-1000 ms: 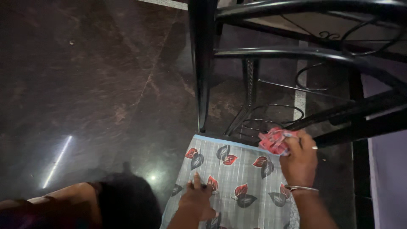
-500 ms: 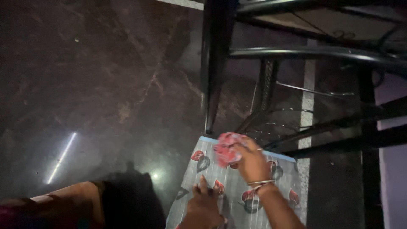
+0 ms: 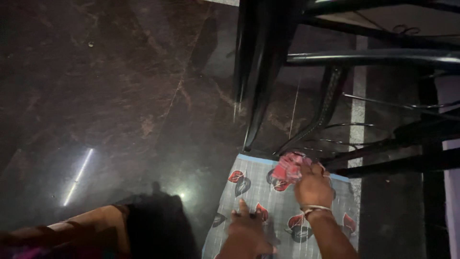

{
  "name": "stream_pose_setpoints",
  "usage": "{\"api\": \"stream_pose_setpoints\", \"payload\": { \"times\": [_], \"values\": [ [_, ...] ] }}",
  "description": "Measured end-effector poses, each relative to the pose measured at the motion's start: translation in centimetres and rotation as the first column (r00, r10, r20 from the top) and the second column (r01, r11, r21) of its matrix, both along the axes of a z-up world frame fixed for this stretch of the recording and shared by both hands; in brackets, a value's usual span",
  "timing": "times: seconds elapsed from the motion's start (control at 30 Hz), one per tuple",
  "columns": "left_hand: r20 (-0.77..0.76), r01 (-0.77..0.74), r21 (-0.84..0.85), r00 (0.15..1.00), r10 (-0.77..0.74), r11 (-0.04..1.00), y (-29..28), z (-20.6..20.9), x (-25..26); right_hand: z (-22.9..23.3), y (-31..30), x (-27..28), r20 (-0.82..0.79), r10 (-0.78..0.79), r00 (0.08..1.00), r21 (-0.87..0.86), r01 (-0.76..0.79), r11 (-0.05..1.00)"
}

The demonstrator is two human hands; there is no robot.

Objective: The person wipes the metal frame of a chair with a patterned cloth. They clean the legs, the backrest, and the seat area of the chair, which is positioned next to a glass dining table.

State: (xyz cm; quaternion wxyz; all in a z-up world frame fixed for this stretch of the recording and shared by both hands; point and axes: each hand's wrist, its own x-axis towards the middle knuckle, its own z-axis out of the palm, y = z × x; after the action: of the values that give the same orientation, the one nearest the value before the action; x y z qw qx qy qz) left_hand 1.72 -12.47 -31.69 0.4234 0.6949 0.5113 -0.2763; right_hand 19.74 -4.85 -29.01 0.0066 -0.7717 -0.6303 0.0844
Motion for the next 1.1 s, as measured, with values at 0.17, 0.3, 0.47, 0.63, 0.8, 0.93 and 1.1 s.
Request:
{"api": "stream_pose_setpoints", "payload": {
  "times": [0.17, 0.3, 0.47, 0.63, 0.8, 0.93, 1.1],
  "values": [
    [-0.198, -0.127, -0.141, 0.975, 0.098, 0.982, 0.8, 1.1, 2.7, 1.0, 0.4, -3.7, 0.049, 0.169, 0.984, 0.049, -0.172, 0.984],
    [-0.148, 0.046, -0.04, 0.988, -0.051, 0.998, 3.2, 1.3, 3.7, -0.5, 0.6, 0.7, 0.139, 0.328, 0.934, 0.063, -0.339, 0.939],
    [-0.026, -0.028, 0.61, 0.998, 0.055, 0.792, 6.9, 0.2, 3.0, -1.6, -0.9, 1.2, -0.02, 0.056, 0.998, 0.126, -0.053, 0.991],
    [-0.001, -0.137, 0.516, 0.987, 0.16, 0.846, 8.0, -0.7, 4.0, -3.1, -1.3, -0.6, -0.021, 0.35, 0.937, 0.305, -0.327, 0.894],
    [0.029, -0.152, 0.56, 0.986, 0.164, 0.814, 7.5, -0.9, 3.5, -1.9, -1.9, 5.1, 0.009, 0.372, 0.928, 0.12, -0.37, 0.921],
    [-0.055, -0.048, 0.465, 0.995, 0.083, 0.884, 7.5, 1.3, 3.0, -1.1, -4.7, 9.3, 0.036, 0.116, 0.993, 0.131, -0.12, 0.984],
    [-0.104, -0.044, 0.482, 0.989, 0.108, 0.875, 7.7, 1.1, 3.9, -1.9, -3.7, 7.9, -0.101, 0.192, 0.976, 0.072, -0.185, 0.98]
  ]
}}
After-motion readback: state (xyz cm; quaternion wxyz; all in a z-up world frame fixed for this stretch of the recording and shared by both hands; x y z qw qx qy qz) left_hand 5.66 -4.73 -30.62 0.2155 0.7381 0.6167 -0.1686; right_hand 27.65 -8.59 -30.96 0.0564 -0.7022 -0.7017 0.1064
